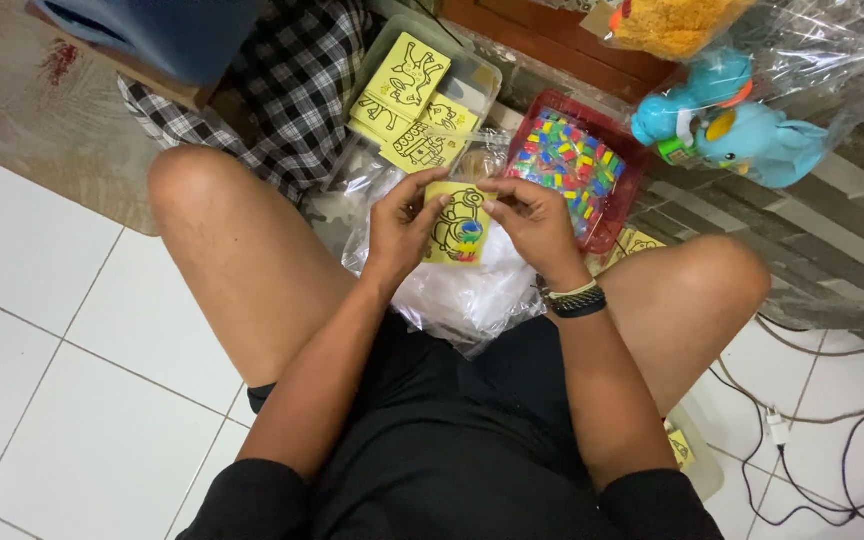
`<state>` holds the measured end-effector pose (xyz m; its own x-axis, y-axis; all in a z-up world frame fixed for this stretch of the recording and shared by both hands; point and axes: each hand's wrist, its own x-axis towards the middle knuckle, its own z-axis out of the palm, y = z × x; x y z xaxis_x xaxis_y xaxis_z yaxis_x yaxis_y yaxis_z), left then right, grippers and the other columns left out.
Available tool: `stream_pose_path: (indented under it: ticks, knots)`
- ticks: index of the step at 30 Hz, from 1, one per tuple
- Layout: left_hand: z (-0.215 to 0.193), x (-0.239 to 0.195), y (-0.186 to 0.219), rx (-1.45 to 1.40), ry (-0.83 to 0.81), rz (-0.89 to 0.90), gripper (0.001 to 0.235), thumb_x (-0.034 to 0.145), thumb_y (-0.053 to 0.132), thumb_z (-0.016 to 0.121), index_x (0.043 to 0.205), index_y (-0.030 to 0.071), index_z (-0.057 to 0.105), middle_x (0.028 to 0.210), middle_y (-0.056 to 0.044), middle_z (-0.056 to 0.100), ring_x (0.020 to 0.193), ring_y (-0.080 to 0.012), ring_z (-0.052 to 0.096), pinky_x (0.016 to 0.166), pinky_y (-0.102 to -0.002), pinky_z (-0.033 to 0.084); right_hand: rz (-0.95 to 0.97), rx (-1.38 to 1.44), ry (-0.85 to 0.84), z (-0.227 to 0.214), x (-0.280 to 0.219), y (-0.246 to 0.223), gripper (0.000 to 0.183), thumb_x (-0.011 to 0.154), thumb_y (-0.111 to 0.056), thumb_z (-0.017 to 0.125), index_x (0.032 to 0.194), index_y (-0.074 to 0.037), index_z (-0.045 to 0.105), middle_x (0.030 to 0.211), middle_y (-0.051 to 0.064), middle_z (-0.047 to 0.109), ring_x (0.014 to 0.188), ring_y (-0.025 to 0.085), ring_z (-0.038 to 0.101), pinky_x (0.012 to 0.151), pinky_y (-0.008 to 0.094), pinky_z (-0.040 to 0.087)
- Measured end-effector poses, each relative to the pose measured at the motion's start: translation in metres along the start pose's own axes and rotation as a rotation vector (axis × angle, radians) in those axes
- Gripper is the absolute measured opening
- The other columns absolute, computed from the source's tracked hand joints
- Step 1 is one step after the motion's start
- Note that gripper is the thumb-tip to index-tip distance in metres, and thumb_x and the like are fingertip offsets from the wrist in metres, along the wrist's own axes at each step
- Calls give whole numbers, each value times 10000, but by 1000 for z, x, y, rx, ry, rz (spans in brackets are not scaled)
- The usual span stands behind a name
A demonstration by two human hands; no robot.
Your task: The person sits on the floor and assembles small yellow cards with cartoon drawings by attaching colorful plastic puzzle pieces to them. They pick up a card, select pieces from a red tray, and press them onto the card's surface, then place the completed card into a plastic bag.
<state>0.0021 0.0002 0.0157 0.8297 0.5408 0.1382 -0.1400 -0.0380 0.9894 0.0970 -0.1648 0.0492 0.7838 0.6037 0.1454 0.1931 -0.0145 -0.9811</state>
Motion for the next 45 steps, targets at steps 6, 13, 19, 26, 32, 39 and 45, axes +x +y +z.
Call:
stream_pose_path:
  ticks: [6, 13, 19, 26, 32, 39, 45]
  knots:
    - [5, -4, 20, 37, -4, 21, 362, 885, 36, 789, 1216, 182, 773, 565, 14, 499, 566, -44, 444, 525, -217, 399, 17, -31, 18, -3, 4, 3, 274, 967, 23, 703, 1222, -65, 754, 905, 60, 734, 851, 42, 599, 797, 218, 556]
    - [-7, -1, 18, 141, -15, -20, 231, 862, 157, 848, 1078, 233, 823, 610, 19, 663, 584, -50, 420, 588, -264, 452, 29, -46, -15, -5, -1, 11, 208, 969, 4, 707, 1165, -45, 760, 984, 110, 789, 946, 67, 663, 906, 295, 564]
    - [-8, 2, -1, 213, -42, -65, 220, 853, 157, 834, 1046, 262, 830, 476, 72, 451, 497, -42, 407, 516, -197, 375, 96, -89, -7, -10, 1, 4, 214, 970, -22, 717, 1172, -72, 768, 973, 91, 790, 924, 57, 642, 864, 279, 557]
    - [-5, 3, 16, 196, -57, -89, 234, 864, 103, 810, 1081, 189, 824, 476, 34, 423, 528, -63, 399, 530, -233, 385, 127, -129, 37, -6, 1, -5, 256, 906, -14, 752, 1154, -74, 780, 944, 136, 791, 914, 91, 690, 848, 280, 572]
    - [-12, 5, -1, 220, -46, -92, 210, 830, 164, 863, 1038, 183, 839, 487, 27, 473, 508, -55, 455, 518, -213, 397, 132, -165, 52, -8, 0, -8, 218, 902, -32, 760, 1108, -89, 802, 898, 126, 796, 878, 105, 707, 815, 289, 576]
    - [-14, 4, 6, 268, -35, -110, 124, 853, 168, 855, 969, 139, 825, 571, -56, 591, 594, -107, 550, 563, -279, 469, 55, -269, 44, -5, 0, 2, 144, 892, -51, 789, 1025, -100, 809, 941, 121, 795, 917, 210, 747, 780, 324, 574]
    - [-15, 10, 16, 257, -59, 118, 63, 865, 73, 828, 912, 60, 787, 1222, -187, 704, 1150, -465, 661, 1003, -537, 505, -45, -263, 46, -9, 7, 5, 73, 905, -31, 783, 972, -61, 778, 1072, 137, 720, 961, 281, 672, 860, 392, 535]
